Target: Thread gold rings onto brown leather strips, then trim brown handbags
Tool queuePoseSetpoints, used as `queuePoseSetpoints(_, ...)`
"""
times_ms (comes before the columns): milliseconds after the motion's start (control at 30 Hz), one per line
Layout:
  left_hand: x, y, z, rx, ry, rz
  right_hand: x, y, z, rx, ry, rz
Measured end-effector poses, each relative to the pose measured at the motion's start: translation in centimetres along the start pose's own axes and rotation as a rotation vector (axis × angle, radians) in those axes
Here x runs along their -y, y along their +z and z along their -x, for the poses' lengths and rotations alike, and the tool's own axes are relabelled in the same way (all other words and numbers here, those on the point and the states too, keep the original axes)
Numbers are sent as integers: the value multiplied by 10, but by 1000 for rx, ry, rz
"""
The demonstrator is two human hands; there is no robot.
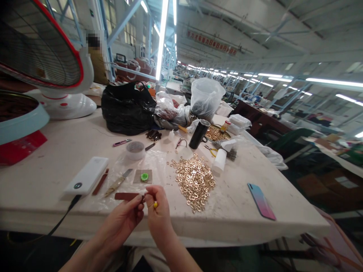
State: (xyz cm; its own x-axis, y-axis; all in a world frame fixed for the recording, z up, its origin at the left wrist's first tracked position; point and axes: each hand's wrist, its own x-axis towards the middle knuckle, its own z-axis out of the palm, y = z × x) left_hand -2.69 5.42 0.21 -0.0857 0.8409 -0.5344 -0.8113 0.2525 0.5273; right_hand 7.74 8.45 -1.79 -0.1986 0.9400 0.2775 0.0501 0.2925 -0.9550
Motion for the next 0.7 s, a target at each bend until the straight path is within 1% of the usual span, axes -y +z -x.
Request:
queuePoseSetpoints(100,0,-3,-2,29,118,-114,-3,-5,-1,-45,3,189)
queuePoseSetpoints(167,2,-6,-3,30,208,-218,-3,-7,-2,-8,62,203)
queuePoseSetpoints(267,5,-10,-5,17,358,-391,-2,-9,-4,110,165,44)
queuePoseSetpoints(333,6,-12,-5,30,433,-476,-1,-10,-5,155,229,-81)
queuePoseSetpoints(467,5,-13,-3,38,527,-545,0,-11,-5,102,358,-213)
queuePoseSetpoints(533,4,-14,-3,44,565,-593,2,-13,-4,96,368,-199)
queuePoseSetpoints(700,2,-19,-1,58,701,-717,10,-17,-2,144,278,-88)
